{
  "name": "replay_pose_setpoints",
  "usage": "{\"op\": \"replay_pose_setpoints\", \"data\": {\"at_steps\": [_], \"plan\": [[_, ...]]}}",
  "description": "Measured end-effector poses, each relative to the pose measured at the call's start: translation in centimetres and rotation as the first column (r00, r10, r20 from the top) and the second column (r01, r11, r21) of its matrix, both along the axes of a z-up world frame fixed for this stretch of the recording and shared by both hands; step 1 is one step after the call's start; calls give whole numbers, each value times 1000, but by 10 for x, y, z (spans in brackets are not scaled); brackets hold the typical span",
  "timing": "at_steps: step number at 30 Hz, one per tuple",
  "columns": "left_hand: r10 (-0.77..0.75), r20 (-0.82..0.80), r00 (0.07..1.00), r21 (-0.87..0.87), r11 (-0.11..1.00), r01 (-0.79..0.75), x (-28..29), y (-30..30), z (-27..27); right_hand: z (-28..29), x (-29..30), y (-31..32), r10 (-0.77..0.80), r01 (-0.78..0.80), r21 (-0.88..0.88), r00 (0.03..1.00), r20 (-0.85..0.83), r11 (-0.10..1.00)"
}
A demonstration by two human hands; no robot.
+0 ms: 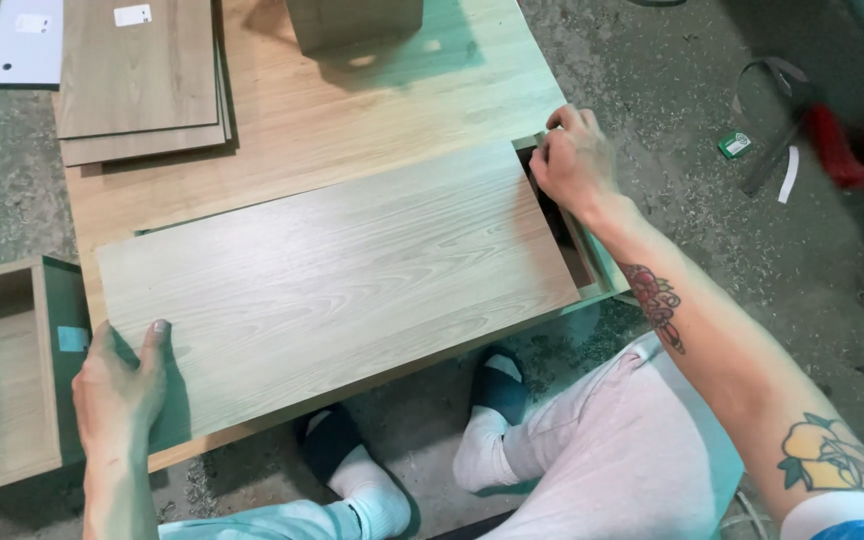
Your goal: Assembling a wooden drawer using a drill and a pneumatic nail gun
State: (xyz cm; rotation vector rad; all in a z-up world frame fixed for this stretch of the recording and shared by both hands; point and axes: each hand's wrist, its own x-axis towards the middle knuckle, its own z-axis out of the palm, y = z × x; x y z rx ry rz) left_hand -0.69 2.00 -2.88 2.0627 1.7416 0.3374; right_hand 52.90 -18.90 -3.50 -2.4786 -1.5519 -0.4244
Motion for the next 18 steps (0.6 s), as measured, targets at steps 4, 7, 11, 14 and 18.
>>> {"op": "replay_pose_setpoints", "data": {"at_steps": [4,7,11,14,18], "plan": [[-9,78,997,3,1000,9,2,-2,2,2,3,-2,-137,122,-82,965,-223,989],[-11,117,993,35,999,7,-2,6,-7,-3,5,-9,-132,133,-19,950,-282,991],[18,202,979,179,982,-55,-16,24,-43,35,-58,-29,111,-44,341,978,-179,939],[-27,365,931,338,935,-106,-12,22,-50,6,-72,-48,75,101,370,899,-432,923],[-191,536,823,508,851,-133,2,17,-11,-9,-77,-72,38,147,302,847,-530,942]]}}
